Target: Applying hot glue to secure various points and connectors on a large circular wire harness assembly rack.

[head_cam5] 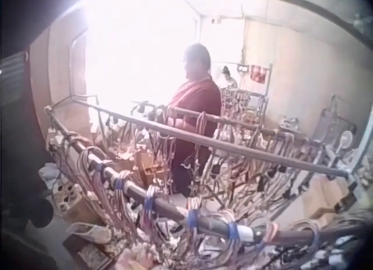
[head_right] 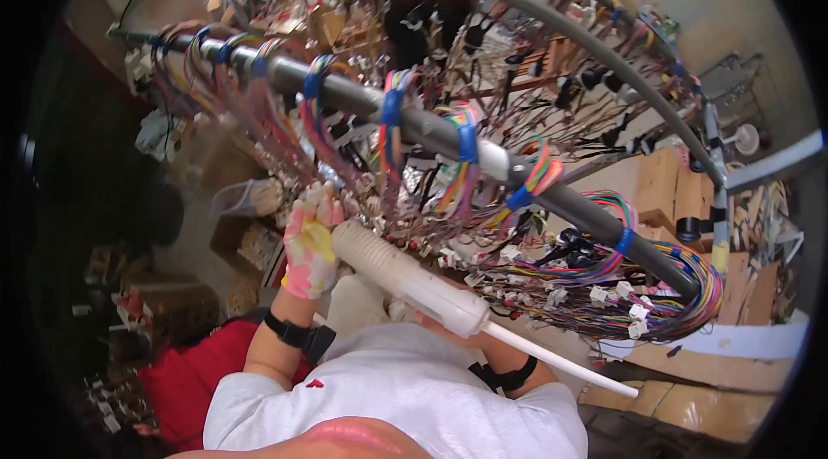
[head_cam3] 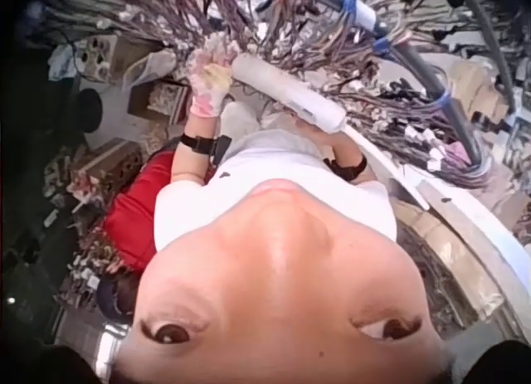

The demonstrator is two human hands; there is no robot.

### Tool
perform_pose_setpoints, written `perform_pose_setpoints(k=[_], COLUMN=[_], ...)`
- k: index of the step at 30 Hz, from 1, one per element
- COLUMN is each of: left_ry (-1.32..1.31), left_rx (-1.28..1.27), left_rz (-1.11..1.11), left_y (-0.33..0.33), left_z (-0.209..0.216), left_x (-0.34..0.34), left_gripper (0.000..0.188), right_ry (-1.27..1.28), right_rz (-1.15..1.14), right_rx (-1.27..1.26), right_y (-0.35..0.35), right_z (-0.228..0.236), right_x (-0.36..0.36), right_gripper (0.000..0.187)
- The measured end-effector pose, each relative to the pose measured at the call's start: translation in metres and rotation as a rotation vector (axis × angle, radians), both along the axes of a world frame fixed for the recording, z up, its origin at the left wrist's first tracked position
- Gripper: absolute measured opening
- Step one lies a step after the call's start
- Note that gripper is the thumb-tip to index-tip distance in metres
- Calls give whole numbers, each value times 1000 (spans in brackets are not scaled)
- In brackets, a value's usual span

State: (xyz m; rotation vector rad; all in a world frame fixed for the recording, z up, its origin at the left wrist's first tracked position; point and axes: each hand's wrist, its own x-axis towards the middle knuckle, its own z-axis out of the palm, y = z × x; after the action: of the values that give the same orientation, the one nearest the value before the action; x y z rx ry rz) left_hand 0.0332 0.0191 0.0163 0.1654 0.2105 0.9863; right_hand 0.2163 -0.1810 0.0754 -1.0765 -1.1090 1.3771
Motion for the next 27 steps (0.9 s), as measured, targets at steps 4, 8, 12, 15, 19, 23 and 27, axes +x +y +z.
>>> perform_pose_setpoints(k=[4, 8, 12, 15, 19, 23, 27], left_ry=[-52, 81, 88, 143, 112, 69, 102], left_rx=[-179, -103, -71, -160, -88, -30, 65], left_rz=[-50, -5, 9, 112, -2, -92, -132], left_y=[2, 0, -7, -2, -4, 0, -8], left_z=[-18, -20, 6, -6, -5, -19, -3], left_x=[-10, -8, 6, 7, 5, -2, 4], left_gripper=[32, 29, 26, 24, 34, 47, 44], right_ry=[-187, -24, -97, 16, -132, -264, -289], right_rz=[113, 131, 131, 48, -11, 41, 88], right_rx=[139, 30, 56, -35, -11, 85, 88], right_y=[1, -2, -6, -7, -11, -10, -7], right_z=[-9, -14, -21, -18, -44, -46, -17], right_x=[5, 3, 3, -2, 3, 5, 5], right_gripper=[48, 53, 55, 52, 47, 44, 44])
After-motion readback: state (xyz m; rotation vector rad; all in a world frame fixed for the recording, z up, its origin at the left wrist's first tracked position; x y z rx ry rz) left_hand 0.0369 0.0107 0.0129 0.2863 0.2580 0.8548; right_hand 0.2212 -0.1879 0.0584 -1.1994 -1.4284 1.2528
